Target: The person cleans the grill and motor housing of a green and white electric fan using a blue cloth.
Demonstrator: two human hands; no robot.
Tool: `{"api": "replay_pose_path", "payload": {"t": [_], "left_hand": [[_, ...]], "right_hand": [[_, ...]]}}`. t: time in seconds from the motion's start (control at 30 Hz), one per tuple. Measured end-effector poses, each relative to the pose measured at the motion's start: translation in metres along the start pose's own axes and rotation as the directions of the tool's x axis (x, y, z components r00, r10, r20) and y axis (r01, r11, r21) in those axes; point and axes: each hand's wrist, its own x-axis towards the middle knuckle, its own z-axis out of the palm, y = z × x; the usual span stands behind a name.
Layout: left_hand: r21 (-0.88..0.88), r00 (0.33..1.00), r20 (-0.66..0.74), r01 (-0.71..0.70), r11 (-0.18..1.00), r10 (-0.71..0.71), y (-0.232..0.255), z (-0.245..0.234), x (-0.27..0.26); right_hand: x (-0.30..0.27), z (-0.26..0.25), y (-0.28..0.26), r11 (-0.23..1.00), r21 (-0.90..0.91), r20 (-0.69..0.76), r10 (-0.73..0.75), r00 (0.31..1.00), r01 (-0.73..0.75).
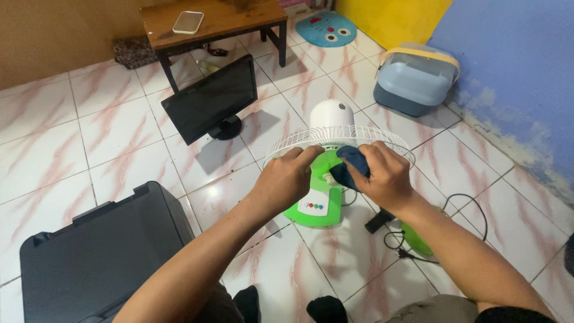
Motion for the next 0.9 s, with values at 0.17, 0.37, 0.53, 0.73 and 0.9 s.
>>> {"api": "replay_pose_path", "payload": {"t": [0.17,0.37,0.53,0.73,0.9], "left_hand": [[-0.04,0.999,-0.033,-0.034,0.999,0.033,0.001,0.001,0.004],[-0.016,0.999,0.025,0.04,0.999,-0.04,0.005,0.004,0.005],[-0.048,0.999,-0.006,0.031,0.998,-0.032,-0.002,0.001,0.003],[-0.015,0.998,-0.005,0.059,0.998,-0.059,-0.001,0.004,0.002],[0.022,0.995,-0.082,-0.057,0.998,0.059,0.0,0.006,0.0]], "right_hand": [[-0.012,0.006,0.015,0.995,0.09,-0.075,-0.03,0.997,0.037],[-0.032,0.009,0.03,0.978,0.208,-0.114,0.018,0.993,0.007],[-0.029,-0.018,0.028,0.958,0.277,-0.123,0.117,0.986,-0.08],[-0.014,-0.027,-0.004,0.948,0.283,-0.008,0.152,0.988,-0.143],[-0.005,-0.024,-0.014,0.966,0.241,-0.022,0.099,0.995,-0.091]]}}
